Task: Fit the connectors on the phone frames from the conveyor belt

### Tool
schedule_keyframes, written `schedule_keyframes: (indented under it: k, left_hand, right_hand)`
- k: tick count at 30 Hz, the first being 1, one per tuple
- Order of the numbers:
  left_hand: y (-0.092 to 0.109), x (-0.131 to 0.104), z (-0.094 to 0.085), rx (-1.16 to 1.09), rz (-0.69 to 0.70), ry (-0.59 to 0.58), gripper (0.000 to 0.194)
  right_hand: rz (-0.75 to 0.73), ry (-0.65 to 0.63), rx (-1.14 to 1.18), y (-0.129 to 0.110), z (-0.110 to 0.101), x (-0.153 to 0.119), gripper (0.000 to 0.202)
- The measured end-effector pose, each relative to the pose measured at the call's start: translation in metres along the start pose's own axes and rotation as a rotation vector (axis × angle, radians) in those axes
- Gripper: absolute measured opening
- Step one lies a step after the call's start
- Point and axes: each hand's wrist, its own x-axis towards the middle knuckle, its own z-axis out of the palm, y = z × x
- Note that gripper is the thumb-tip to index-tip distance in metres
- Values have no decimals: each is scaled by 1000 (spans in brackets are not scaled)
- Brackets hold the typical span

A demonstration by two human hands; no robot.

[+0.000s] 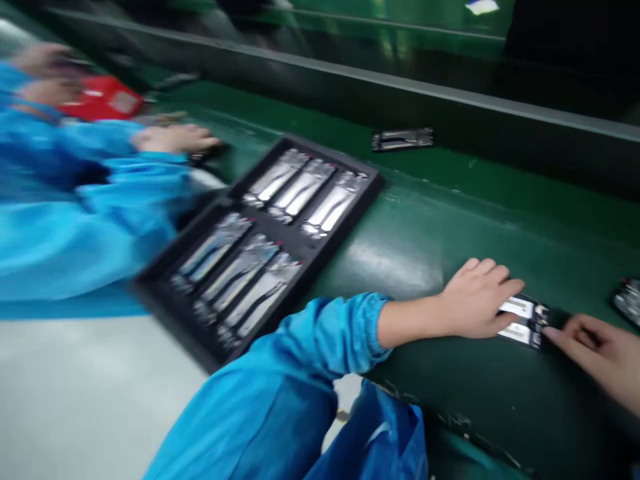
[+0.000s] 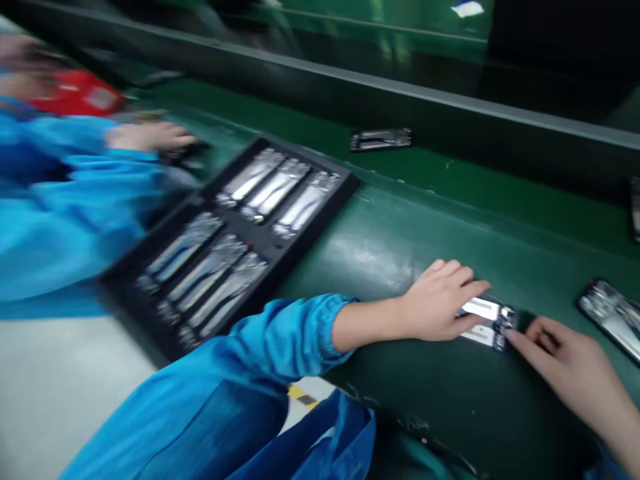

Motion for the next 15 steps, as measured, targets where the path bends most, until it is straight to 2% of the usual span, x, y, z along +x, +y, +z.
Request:
schedule_keyframes:
  k: [1,6,11,15]
  left_hand:
    - [2,-2,-1,-27,-14,-17,48]
    - [3,2,-2,-148,-38,-67,42]
    - [6,11,3,-187,2,-1,19]
    - [3,12,3,-142,41,22,21]
  right_hand:
    - [5,-66,-55,-11,0,-3,45]
    - [0,-131,-164,-51,2,-5,39]
    - [32,-139,-173,-61,3,-5,37]
    - [69,-152,-187,-59,0,-3,35]
